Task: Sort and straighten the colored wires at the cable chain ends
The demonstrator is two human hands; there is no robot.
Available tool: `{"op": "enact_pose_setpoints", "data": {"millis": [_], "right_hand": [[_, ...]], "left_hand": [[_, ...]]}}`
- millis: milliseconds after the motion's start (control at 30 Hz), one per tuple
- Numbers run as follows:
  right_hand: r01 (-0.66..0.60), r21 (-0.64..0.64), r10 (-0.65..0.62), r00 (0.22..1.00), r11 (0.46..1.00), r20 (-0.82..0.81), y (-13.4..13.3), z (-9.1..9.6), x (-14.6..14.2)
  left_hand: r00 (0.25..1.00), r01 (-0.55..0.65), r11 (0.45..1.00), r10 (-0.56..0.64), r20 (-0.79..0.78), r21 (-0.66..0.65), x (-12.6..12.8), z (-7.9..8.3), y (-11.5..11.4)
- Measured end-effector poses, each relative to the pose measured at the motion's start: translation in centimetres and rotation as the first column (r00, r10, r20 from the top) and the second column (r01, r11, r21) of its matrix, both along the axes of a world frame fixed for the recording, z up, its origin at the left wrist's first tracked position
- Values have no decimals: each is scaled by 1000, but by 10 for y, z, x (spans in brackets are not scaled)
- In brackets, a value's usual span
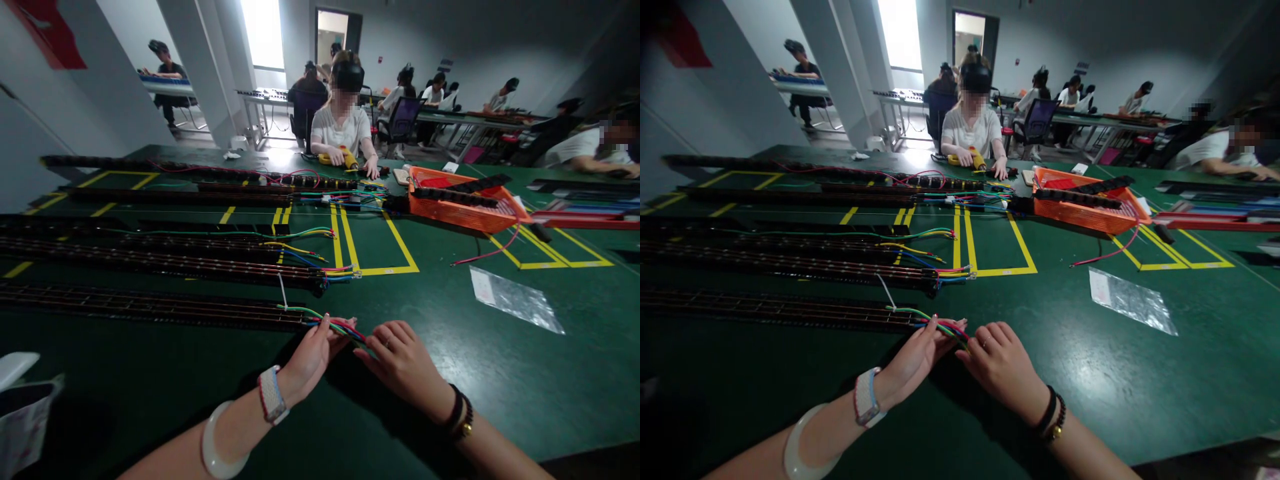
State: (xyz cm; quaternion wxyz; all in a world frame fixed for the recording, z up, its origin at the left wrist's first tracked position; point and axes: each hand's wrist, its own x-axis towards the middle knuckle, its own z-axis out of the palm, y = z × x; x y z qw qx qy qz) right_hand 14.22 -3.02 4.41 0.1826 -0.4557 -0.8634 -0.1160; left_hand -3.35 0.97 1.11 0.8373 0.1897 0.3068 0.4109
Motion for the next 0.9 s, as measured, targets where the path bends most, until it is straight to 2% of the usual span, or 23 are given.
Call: {"op": "enact_pose_setpoints", "data": {"millis": [233, 333, 500, 700, 900], "right_hand": [[151, -10, -150, 987, 989, 55, -9, -23, -11], [184, 2, -184, 981, 983, 64, -10, -21, -15], [130, 117, -133, 991, 985, 17, -4, -4, -10], [130, 158, -149, 982, 979, 112, 27, 10, 6], [125, 170, -157, 969, 977, 189, 66, -1, 17]], "left_hand": [[1000, 15, 1000, -16, -9, -4, 0, 2, 0], [1000, 10, 1000, -10, -6, -2, 0, 1, 1], [1000, 13, 1000, -14, 9, 13, -1, 0, 3], [1000, 27, 1000, -27, 2, -14, -3, 7, 3], [997, 29, 998, -33, -74, -58, -3, 12, 6]]}}
